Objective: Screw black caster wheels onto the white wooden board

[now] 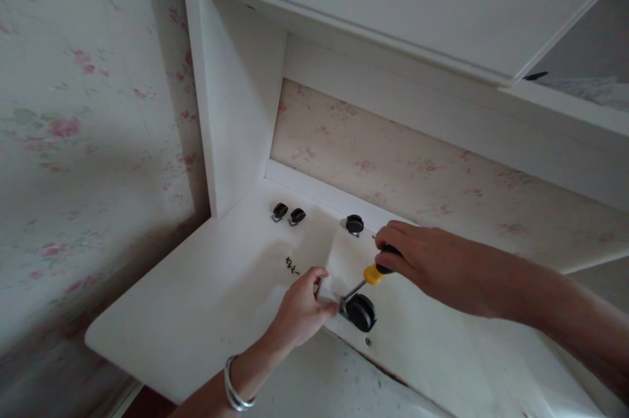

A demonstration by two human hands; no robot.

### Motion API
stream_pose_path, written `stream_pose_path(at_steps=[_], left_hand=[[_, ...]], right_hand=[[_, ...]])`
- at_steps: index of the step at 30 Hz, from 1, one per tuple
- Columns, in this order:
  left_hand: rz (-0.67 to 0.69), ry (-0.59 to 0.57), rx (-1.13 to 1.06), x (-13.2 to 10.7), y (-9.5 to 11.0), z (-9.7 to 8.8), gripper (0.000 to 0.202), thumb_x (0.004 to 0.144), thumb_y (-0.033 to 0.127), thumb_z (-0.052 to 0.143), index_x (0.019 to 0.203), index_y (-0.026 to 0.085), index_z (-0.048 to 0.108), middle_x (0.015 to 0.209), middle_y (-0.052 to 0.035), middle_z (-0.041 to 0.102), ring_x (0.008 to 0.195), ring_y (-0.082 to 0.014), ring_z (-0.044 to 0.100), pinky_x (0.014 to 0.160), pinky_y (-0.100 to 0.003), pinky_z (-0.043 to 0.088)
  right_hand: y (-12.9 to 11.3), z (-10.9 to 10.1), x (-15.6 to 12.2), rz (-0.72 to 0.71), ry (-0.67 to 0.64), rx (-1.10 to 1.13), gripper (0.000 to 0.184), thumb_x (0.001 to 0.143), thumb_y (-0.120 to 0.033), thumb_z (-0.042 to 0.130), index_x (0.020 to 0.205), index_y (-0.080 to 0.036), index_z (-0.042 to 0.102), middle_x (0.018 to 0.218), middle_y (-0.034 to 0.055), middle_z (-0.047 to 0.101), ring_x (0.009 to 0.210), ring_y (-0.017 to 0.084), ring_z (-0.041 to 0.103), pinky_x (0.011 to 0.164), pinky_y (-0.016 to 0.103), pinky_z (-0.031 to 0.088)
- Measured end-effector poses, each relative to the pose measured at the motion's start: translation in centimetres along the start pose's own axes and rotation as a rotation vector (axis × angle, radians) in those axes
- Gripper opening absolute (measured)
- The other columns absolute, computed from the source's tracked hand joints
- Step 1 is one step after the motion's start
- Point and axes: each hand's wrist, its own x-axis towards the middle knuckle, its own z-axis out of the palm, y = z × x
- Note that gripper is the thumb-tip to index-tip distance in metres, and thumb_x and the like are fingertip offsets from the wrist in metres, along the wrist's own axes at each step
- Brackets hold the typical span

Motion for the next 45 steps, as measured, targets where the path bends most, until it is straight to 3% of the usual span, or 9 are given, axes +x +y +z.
stream_pose_path(at_steps=[7, 15, 18, 21, 24, 29, 34, 41, 45], left_hand=[[-0.008, 0.01, -0.007, 0.1, -0.4, 0.1, 0.05, 0.066, 0.019, 0.073, 0.114, 0.021, 0.06, 0.1, -0.0048, 0.07, 0.086, -0.0209, 0.065, 0.072, -0.027, 0.046], [0.0, -0.002, 0.007, 0.2, -0.6, 0.1, 0.051, 0.066, 0.018, 0.072, 0.115, 0.021, 0.059, 0.1, -0.0035, 0.069, 0.083, -0.0197, 0.065, 0.07, -0.026, 0.044], [0.0, -0.004, 0.005, 0.2, -0.6, 0.1, 0.05, 0.067, 0.02, 0.072, 0.115, 0.021, 0.059, 0.098, -0.0035, 0.07, 0.08, -0.0194, 0.064, 0.069, -0.026, 0.044], [0.0, -0.006, -0.002, 0.1, -0.6, 0.0, 0.051, 0.068, 0.021, 0.072, 0.117, 0.02, 0.059, 0.098, -0.0037, 0.069, 0.081, -0.0193, 0.064, 0.07, -0.026, 0.044], [-0.004, -0.007, -0.009, 0.1, -0.7, 0.0, 0.051, 0.068, 0.022, 0.073, 0.118, 0.021, 0.059, 0.099, -0.004, 0.069, 0.082, -0.0195, 0.064, 0.071, -0.027, 0.044], [-0.013, -0.01, -0.023, 0.1, -0.6, 0.0, 0.051, 0.067, 0.021, 0.073, 0.116, 0.021, 0.06, 0.099, -0.0048, 0.07, 0.084, -0.0205, 0.064, 0.071, -0.027, 0.045], [-0.023, -0.007, -0.034, 0.2, -0.7, 0.1, 0.051, 0.067, 0.02, 0.073, 0.117, 0.021, 0.06, 0.1, -0.0045, 0.071, 0.086, -0.0211, 0.065, 0.073, -0.027, 0.046], [-0.026, -0.008, -0.041, 0.1, -0.6, 0.0, 0.053, 0.067, 0.02, 0.073, 0.118, 0.021, 0.059, 0.104, -0.0049, 0.07, 0.089, -0.0216, 0.065, 0.075, -0.028, 0.046], [-0.028, -0.004, -0.039, 0.1, -0.7, 0.1, 0.051, 0.067, 0.021, 0.073, 0.116, 0.021, 0.06, 0.101, -0.0046, 0.07, 0.086, -0.0214, 0.065, 0.074, -0.028, 0.046]], right_hand=[[0.3, -0.7, -0.6, -0.095, -0.099, 0.187, 0.012, 0.096, -0.024, 0.041, 0.097, -0.023, 0.053, 0.101, 0.0025, 0.057, 0.082, 0.017, 0.055, 0.073, 0.035, 0.04], [-0.3, -1.1, -0.9, -0.256, -0.131, 0.183, 0.023, 0.093, -0.008, 0.034, 0.093, -0.021, 0.053, 0.105, 0.0046, 0.058, 0.099, 0.018, 0.053, 0.088, 0.036, 0.04], [-0.2, -0.6, -1.1, -0.157, -0.098, 0.152, 0.015, 0.095, -0.023, 0.043, 0.104, -0.022, 0.055, 0.112, 0.006, 0.057, 0.097, 0.02, 0.056, 0.084, 0.037, 0.043], [0.1, 0.2, -1.2, 0.01, 0.009, 0.058, 0.034, 0.1, -0.043, 0.034, 0.12, -0.022, 0.051, 0.118, 0.0092, 0.054, 0.084, 0.02, 0.06, 0.076, 0.039, 0.045], [0.0, 0.5, -1.2, 0.008, -0.003, 0.024, 0.033, 0.102, -0.038, 0.026, 0.106, -0.022, 0.055, 0.106, 0.0068, 0.057, 0.073, 0.018, 0.057, 0.071, 0.039, 0.044], [-0.7, -0.5, -1.2, -0.102, -0.054, 0.141, 0.017, 0.097, -0.022, 0.037, 0.096, -0.024, 0.053, 0.099, 0.003, 0.059, 0.086, 0.018, 0.056, 0.076, 0.035, 0.043], [0.0, -0.6, -1.4, -0.059, -0.044, 0.133, 0.018, 0.095, -0.025, 0.042, 0.11, -0.026, 0.052, 0.112, 0.0029, 0.058, 0.091, 0.018, 0.059, 0.078, 0.035, 0.044], [0.4, 0.5, -0.6, 0.085, 0.049, -0.067, 0.035, 0.1, -0.046, 0.035, 0.116, -0.023, 0.054, 0.095, 0.0063, 0.066, 0.076, 0.023, 0.064, 0.066, 0.037, 0.042], [-0.1, -0.1, -0.6, -0.019, -0.024, 0.082, 0.033, 0.1, -0.045, 0.036, 0.123, -0.026, 0.049, 0.113, 0.0066, 0.063, 0.082, 0.019, 0.064, 0.068, 0.034, 0.044]])
